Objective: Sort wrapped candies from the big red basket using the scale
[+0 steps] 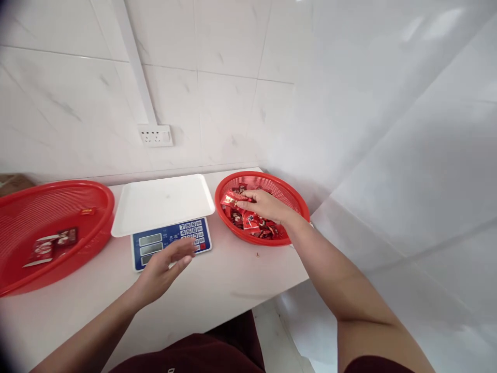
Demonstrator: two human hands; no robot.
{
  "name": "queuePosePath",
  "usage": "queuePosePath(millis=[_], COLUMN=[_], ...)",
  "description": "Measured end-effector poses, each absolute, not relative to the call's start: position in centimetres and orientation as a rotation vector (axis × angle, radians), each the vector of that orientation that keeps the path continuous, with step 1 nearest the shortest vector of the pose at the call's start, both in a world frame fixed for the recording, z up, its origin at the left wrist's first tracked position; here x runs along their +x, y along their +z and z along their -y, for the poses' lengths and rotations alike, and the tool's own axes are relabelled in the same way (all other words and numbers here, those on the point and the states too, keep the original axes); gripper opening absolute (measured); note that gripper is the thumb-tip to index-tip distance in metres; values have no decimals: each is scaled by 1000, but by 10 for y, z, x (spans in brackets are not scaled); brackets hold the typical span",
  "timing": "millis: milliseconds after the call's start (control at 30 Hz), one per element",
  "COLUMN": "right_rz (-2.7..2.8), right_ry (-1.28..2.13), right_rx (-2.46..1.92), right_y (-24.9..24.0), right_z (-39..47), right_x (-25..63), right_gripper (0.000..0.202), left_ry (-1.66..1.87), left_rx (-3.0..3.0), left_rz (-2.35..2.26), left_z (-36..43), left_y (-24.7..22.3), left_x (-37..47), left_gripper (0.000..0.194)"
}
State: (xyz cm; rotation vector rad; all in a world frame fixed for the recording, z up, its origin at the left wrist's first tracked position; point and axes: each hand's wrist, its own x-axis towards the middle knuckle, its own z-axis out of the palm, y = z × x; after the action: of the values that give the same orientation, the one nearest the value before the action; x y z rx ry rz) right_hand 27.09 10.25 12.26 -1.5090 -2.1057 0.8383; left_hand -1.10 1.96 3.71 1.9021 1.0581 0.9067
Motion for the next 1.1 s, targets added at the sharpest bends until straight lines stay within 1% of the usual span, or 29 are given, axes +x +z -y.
queuePosePath(millis=[100, 200, 400, 533, 600, 700, 800, 900, 1000, 1100], right_rz=[2214, 2268, 2245, 1962, 1815, 1626, 1519, 1543, 1600, 1595], right_ry=[978, 1132, 1232, 1329, 1364, 1472, 1535, 1476, 1421, 1415], right_rx=[-1371, -1238, -1108, -1230, -1280, -1245, -1169, -1147, -1148, -1121], right_y=[131, 128, 107, 96, 91, 85, 82, 80, 77, 71], right_z=[-91, -87, -96, -107, -112, -120, -124, -124, -122, -121], right_x=[238, 209, 177, 170, 166, 157, 149, 146, 147, 147], right_gripper=[35, 32, 21, 23, 23, 24, 26, 32, 38, 38], left_ry=[972, 1067, 1209, 1484, 1572, 1478, 1204, 1089, 1158, 1192], left_rx=[1598, 1385, 1344, 1609, 1828, 2083, 2211, 2245, 2212, 2170], left_rz=[-970, -862, -857, -1172, -1373, -1623, -1793, -1737, -1613, -1503], left_z=[-33, -47, -60, -70, -79, -94, -101, -93, -74, -52], left_y=[49, 57, 62, 62, 59, 51, 44, 42, 43, 40], left_x=[-1, 4, -12, -37, -50, -67, -76, -75, -67, -55], left_gripper=[45, 48, 23, 13, 12, 19, 25, 32, 27, 21])
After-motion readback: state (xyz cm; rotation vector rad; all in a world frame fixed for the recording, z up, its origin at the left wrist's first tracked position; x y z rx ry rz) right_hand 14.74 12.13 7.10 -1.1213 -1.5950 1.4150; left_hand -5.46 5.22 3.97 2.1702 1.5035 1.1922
